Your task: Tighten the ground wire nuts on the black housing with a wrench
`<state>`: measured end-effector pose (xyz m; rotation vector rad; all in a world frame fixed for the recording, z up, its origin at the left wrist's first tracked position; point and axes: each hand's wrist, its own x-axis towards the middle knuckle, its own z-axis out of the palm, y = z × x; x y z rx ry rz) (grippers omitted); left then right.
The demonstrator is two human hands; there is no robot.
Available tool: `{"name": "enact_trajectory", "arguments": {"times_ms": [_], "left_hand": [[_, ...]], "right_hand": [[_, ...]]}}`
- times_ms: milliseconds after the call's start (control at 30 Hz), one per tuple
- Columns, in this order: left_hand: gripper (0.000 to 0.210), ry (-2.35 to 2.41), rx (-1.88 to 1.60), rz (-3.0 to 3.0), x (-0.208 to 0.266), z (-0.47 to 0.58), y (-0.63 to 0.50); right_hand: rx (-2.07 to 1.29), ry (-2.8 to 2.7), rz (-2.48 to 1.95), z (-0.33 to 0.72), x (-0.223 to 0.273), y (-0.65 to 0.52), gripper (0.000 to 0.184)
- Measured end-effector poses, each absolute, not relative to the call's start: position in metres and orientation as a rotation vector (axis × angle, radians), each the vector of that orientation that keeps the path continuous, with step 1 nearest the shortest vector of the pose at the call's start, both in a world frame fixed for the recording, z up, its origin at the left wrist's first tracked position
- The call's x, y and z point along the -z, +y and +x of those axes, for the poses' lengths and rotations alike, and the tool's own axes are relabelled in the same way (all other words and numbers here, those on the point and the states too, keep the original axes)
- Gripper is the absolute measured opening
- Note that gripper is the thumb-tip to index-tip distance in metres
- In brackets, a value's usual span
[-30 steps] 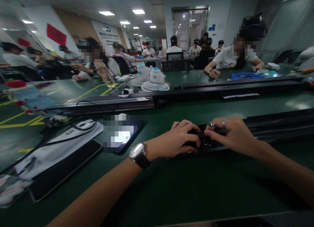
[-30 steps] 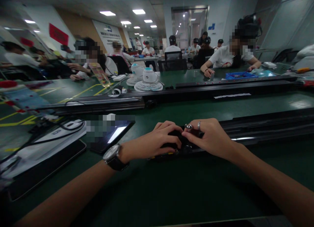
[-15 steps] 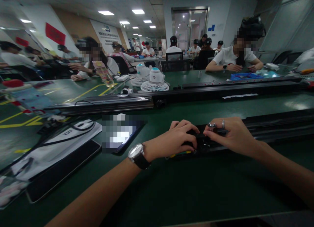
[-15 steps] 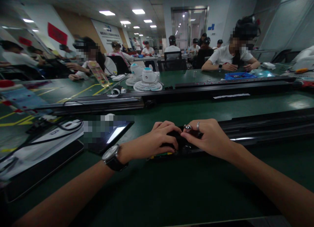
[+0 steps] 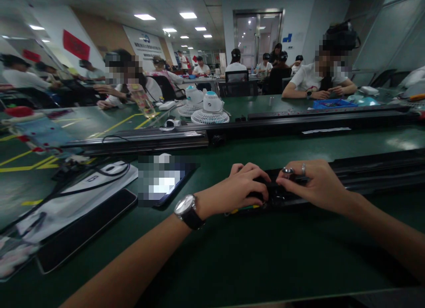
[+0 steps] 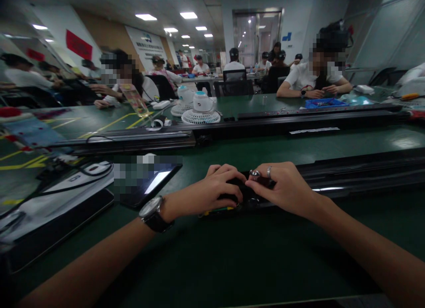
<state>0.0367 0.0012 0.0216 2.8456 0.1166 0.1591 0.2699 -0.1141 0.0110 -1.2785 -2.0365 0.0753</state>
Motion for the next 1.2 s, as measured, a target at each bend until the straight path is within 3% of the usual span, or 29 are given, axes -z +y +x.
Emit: {"name": "enact_trajectory", "arguments": {"times_ms": [1000, 1200], "left_hand": [[0.008, 0.117, -0.184, 2.851, -0.0194, 0.0363, 0.0012], [0.035, 0.118, -0.144, 2.806, -0.0250, 0.0344, 0.0015]], "right_hand": [[-0.096, -2.028, -1.266, 0.2692, -0.0103, -0.1147, 0.016], [-0.082, -2.030, -1.261, 0.2694, -0.0110, -0.1148, 0.015]]}}
